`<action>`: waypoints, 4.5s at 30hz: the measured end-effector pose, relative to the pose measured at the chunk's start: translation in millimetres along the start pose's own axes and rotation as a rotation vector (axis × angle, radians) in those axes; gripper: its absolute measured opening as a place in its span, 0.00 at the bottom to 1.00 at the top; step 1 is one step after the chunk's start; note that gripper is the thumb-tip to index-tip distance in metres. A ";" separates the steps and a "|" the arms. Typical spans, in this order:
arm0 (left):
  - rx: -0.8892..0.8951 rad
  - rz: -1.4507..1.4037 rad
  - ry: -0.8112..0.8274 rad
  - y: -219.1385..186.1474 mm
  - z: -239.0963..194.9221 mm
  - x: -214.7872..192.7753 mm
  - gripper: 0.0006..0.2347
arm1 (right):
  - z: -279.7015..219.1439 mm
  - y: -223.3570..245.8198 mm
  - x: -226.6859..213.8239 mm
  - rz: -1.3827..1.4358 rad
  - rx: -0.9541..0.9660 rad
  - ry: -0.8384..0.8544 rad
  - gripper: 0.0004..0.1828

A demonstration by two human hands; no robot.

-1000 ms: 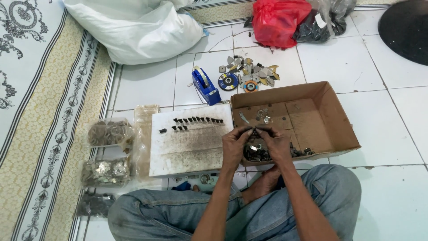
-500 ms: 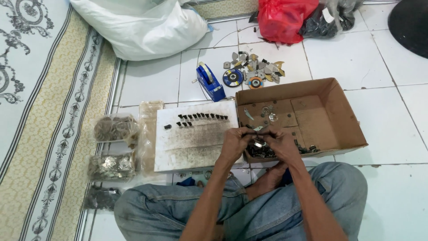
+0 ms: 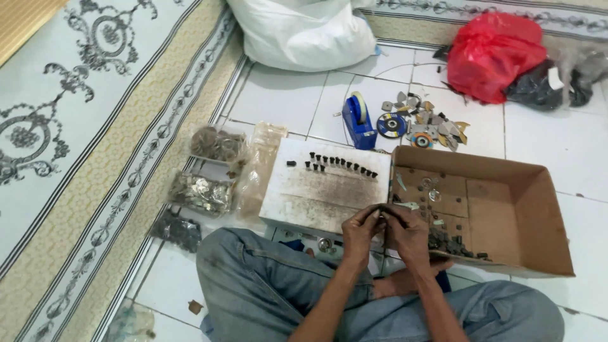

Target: Organizing small black metal bolts by picking them from a bulk box and placing them into a template.

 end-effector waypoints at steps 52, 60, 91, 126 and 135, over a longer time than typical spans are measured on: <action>0.347 0.555 0.273 -44.3 9.7 68.6 0.08 | 70.0 -74.9 -96.2 -0.972 -0.350 0.114 0.09; 0.917 1.443 0.574 70.0 35.4 96.1 0.13 | 72.4 -135.3 -142.3 -1.122 0.179 0.389 0.14; 0.792 1.670 0.601 73.2 36.4 99.5 0.12 | 79.1 -213.1 -159.8 -0.740 0.550 0.043 0.22; 0.877 1.784 0.647 64.0 26.4 106.6 0.10 | 57.0 -158.0 -100.9 -1.089 0.759 0.426 0.34; 0.811 1.766 0.701 66.7 26.4 106.4 0.09 | 52.5 -178.4 -129.6 -1.257 -0.597 -0.010 0.17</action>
Point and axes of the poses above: each hand's wrist, its own z-axis towards the middle knuckle, its own x-axis out of the palm, y = z × x, the point moved 5 cm from there along z, towards the middle knuckle, and after that the axes turned 9 degrees about -y, right-handed, at the moved point
